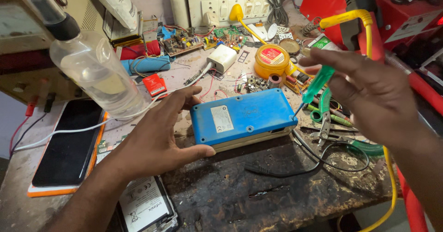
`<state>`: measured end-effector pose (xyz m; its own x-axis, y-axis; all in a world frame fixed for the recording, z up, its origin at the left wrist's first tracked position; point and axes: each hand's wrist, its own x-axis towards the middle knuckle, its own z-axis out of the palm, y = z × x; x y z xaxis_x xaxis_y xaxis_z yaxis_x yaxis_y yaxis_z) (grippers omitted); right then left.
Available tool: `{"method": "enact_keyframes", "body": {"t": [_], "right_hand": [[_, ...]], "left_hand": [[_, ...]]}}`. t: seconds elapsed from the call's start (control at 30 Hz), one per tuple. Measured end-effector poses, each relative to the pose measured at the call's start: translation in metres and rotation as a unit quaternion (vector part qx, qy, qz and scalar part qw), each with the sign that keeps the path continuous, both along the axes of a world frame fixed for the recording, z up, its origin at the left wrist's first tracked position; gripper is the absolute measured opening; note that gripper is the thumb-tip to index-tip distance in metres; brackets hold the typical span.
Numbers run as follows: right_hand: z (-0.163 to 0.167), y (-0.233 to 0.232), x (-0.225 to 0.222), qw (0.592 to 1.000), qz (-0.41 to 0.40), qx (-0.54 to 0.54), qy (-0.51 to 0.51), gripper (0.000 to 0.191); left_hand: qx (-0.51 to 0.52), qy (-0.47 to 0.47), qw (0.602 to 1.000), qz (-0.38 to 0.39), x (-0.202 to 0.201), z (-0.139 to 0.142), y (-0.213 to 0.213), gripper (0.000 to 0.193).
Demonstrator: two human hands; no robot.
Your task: The person assembles a portable power bank by inserting a battery into a beige plastic housing, connecting a black power cable, and securing a blue back cover with a green screwdriver. The person tightens multiple screws around the perimeter of the cover to complete the assembly.
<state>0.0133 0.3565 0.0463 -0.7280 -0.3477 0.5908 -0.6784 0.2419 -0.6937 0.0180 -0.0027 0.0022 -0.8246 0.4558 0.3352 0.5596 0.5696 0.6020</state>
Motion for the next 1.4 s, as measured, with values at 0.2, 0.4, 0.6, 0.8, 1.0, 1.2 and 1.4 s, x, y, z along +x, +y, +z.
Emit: {"method": "enact_keyframes", "body": {"t": [0.2,0.4,0.6,0.8,1.0,1.2,1.4], "right_hand": [[0.003,-0.005,0.0,0.999,-0.042,0.014,0.012,0.032],[0.0,-0.007,-0.004,1.0,-0.027,0.01,-0.005,0.038],[-0.006,-0.002,-0.001,0.989,-0.056,0.12,0.057,0.056],[0.001,0.004,-0.007,0.995,0.077,-0.061,-0.022,0.047],[0.019,-0.006,-0.023,0.96,-0.112,0.195,-0.167,0.054],[0.0,-0.021,-0.04,0.935,0.087,0.342,0.04,0.102],[-0.019,-0.003,-0.052,0.93,0.045,0.265,-0.252,0.095]], "left_hand": [[0.008,0.023,1.0,-0.007,0.0,0.0,0.0,0.106],[0.007,0.031,0.999,-0.012,-0.001,-0.001,0.0,0.105],[-0.002,0.007,1.0,-0.003,-0.001,-0.001,-0.002,0.107],[0.012,0.025,0.999,-0.018,-0.001,-0.002,-0.001,0.113],[0.006,0.028,1.0,-0.001,-0.001,-0.002,0.001,0.107],[0.024,0.024,0.999,-0.01,0.0,-0.003,0.0,0.104],[0.028,0.004,1.0,-0.004,-0.003,-0.004,0.001,0.106]]}}
